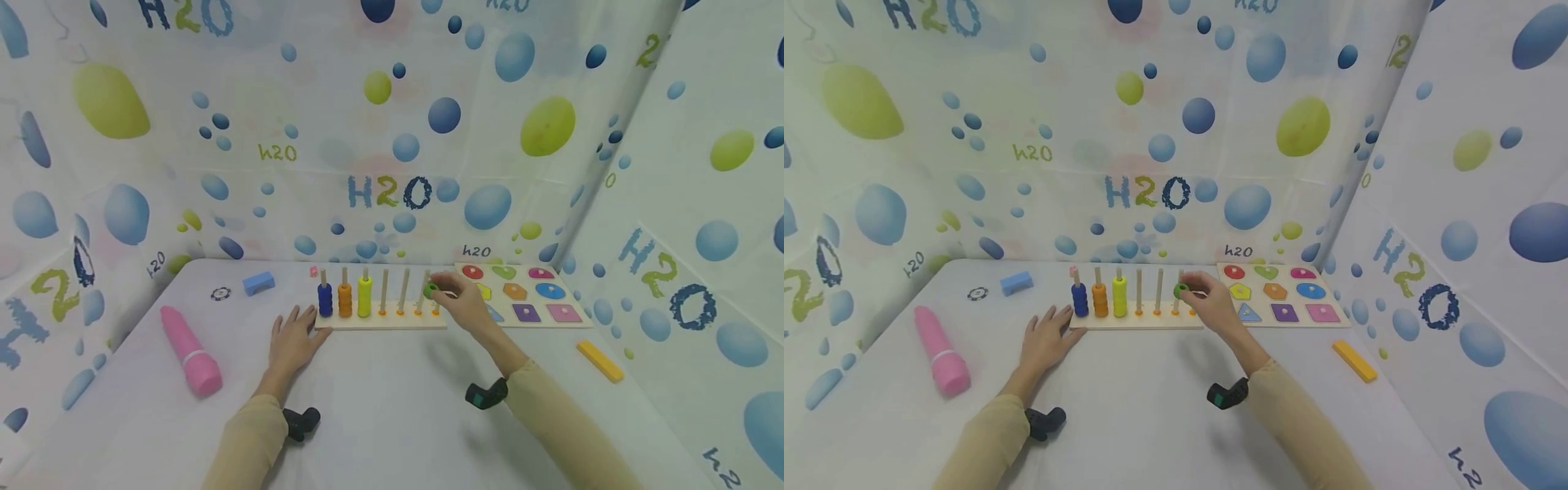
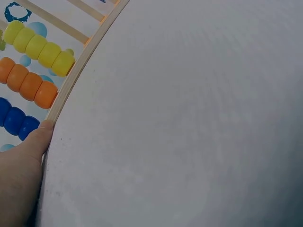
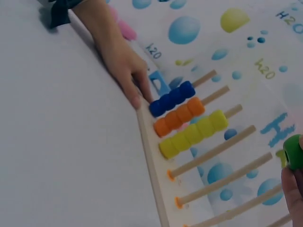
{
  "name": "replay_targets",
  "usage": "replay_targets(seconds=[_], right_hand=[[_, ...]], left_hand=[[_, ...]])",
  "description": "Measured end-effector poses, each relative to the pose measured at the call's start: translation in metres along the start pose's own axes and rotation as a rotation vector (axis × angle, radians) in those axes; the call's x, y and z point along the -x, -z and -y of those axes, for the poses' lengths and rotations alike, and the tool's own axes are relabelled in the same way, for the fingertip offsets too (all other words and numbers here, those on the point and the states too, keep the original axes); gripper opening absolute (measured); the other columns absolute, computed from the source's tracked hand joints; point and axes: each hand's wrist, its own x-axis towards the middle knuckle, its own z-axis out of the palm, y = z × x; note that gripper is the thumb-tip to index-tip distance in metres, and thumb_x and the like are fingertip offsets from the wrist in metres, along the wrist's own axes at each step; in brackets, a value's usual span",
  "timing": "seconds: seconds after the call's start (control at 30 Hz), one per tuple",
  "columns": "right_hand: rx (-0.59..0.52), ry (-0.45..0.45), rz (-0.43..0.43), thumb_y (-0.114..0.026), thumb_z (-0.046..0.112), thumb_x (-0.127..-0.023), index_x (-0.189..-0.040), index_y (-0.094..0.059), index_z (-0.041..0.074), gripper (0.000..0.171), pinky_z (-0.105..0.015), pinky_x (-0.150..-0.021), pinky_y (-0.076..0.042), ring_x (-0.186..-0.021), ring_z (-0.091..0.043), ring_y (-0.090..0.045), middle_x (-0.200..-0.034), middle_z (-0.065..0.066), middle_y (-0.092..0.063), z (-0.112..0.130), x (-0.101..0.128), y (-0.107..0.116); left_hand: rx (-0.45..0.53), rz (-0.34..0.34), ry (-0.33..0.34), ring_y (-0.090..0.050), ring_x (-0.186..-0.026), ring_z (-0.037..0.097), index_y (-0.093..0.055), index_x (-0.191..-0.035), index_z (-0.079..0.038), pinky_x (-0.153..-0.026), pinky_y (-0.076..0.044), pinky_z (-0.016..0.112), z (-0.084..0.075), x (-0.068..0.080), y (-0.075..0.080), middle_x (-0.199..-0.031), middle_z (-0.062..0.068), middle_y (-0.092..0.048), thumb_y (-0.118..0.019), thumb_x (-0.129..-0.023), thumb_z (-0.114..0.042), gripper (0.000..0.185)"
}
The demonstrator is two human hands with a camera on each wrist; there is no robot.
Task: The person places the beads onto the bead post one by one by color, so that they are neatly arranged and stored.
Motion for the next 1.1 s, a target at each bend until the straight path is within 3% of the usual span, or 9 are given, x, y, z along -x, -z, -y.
replay_targets(seconds=[0.13,0.33,0.57,0.77,1.1], right_hand=[[0.01,0.022,-0.004,-0.059,0.01,-0.093,-0.125,-0.056,0.002,0.034,-0.039,-0.1,-0.043,-0.115,-0.027,-0.054,-0.124,-0.014,-0.059,0.006,-0.023,-0.014],[0.051,0.077,-0.02,-0.061,0.011,-0.092,-0.12,-0.06,0.005,0.028,-0.028,-0.093,-0.048,-0.109,-0.019,-0.059,-0.116,-0.008,-0.063,0.014,-0.047,-0.034],[0.231,0.192,0.033,-0.061,0.003,-0.091,-0.113,-0.06,0.001,0.022,-0.019,-0.085,-0.05,-0.102,-0.017,-0.062,-0.109,-0.009,-0.065,0.023,-0.073,-0.055],[0.339,0.26,0.081,-0.059,-0.002,-0.09,-0.111,-0.06,-0.003,0.021,-0.018,-0.083,-0.051,-0.097,-0.02,-0.064,-0.104,-0.012,-0.065,0.021,-0.072,-0.065],[0.392,0.244,-0.023,-0.056,-0.004,-0.09,-0.114,-0.06,-0.002,0.024,-0.02,-0.087,-0.05,-0.103,-0.02,-0.061,-0.109,-0.012,-0.065,0.015,-0.073,-0.07]], left_hand=[[0.003,0.0,-0.006,-0.018,-0.139,0.039,-0.043,-0.141,-0.004,-0.112,-0.001,0.058,0.0,-0.002,0.0,-0.146,0.015,-0.039,-0.055,-0.09,-0.052,0.071],[0.0,-0.004,-0.013,-0.018,-0.14,0.038,-0.043,-0.141,-0.005,-0.112,0.001,0.057,-0.002,-0.005,-0.002,-0.146,0.014,-0.039,-0.055,-0.09,-0.052,0.07],[-0.001,-0.015,-0.012,-0.018,-0.14,0.038,-0.043,-0.141,-0.005,-0.112,0.0,0.058,-0.002,-0.004,0.0,-0.146,0.014,-0.039,-0.056,-0.09,-0.051,0.07],[-0.004,-0.016,-0.009,-0.02,-0.139,0.038,-0.044,-0.14,-0.005,-0.112,-0.001,0.058,-0.001,0.001,-0.001,-0.145,0.013,-0.04,-0.056,-0.09,-0.051,0.07],[-0.009,-0.027,-0.007,-0.02,-0.139,0.038,-0.044,-0.14,-0.004,-0.112,-0.002,0.059,-0.001,0.002,-0.001,-0.145,0.014,-0.041,-0.057,-0.09,-0.05,0.069]])
